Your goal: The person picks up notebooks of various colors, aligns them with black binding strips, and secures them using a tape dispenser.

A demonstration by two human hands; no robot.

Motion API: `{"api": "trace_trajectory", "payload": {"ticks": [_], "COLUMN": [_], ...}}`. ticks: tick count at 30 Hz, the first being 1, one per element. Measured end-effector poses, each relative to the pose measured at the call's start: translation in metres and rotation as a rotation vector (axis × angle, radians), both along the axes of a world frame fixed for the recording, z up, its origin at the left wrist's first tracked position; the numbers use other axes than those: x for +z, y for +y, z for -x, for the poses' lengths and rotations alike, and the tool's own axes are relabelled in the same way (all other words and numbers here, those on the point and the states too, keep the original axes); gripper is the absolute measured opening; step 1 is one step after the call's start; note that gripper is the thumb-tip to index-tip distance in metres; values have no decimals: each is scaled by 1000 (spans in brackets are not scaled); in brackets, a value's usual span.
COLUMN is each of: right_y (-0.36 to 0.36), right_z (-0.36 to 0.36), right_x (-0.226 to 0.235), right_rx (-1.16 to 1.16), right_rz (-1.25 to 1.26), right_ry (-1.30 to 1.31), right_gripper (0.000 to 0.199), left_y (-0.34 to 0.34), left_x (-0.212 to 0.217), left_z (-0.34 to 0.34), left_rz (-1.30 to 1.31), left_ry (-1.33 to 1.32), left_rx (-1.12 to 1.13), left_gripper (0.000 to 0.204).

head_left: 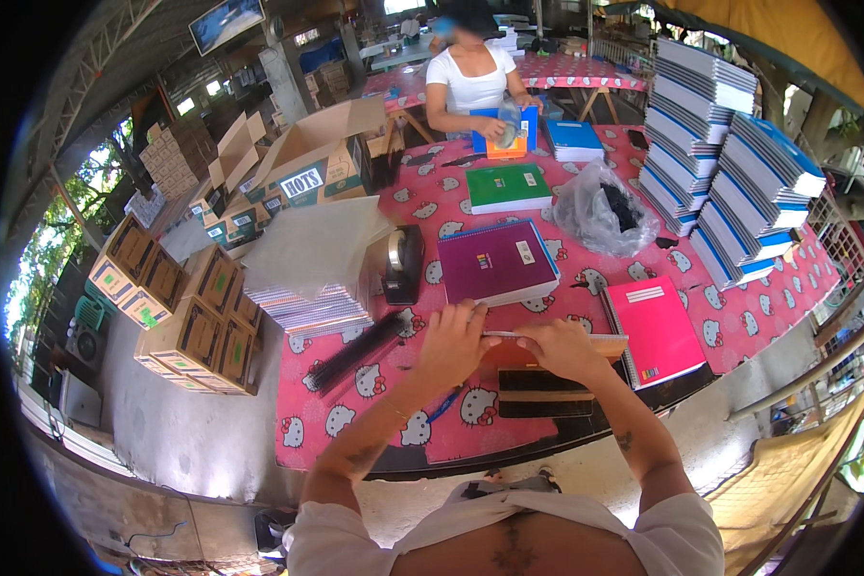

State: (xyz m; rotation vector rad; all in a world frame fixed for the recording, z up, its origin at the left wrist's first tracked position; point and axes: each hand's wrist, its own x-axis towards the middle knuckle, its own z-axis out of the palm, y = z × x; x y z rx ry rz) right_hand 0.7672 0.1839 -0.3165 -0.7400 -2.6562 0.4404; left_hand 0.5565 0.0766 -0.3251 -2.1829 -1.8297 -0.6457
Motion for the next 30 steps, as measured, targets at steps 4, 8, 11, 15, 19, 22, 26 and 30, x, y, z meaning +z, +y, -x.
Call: {"api": "trace_trajectory", "payload": {"ticks": [4, 8, 11, 15, 19, 22, 26, 30], "right_y": [-6, -19, -9, -10, -9, -8, -4, -6], "right_z": [1, 0, 1, 1, 3, 3, 4, 8], "right_x": [0, 20, 2, 6, 6, 2, -3, 5], "right_rx": [15, -70, 16, 9, 0, -5, -12, -27], "right_rz": [-10, 48, -14, 2, 26, 21, -13, -22], "right_ry": [1, 37, 94, 60, 28, 44, 52, 70], "right_gripper": [23, 21, 18, 15, 15, 16, 17, 20], "left_y": [-6, -18, -12, -10, 0, 7, -11, -29], "left_x": [-30, -21, -2, 11, 1, -3, -40, -82], "left_z": [-24, 6, 8, 9, 25, 15, -37, -39], "left_rz": [-121, -94, -26, -49, 37, 88, -42, 100], "left_ry": [57, -76, -249, -242, -145, -97, 67, 118], "left_rx": [212, 77, -70, -126, -211, -166, 172, 232], "left_gripper": [65, 43, 25, 18, 21, 48, 80, 88]}}
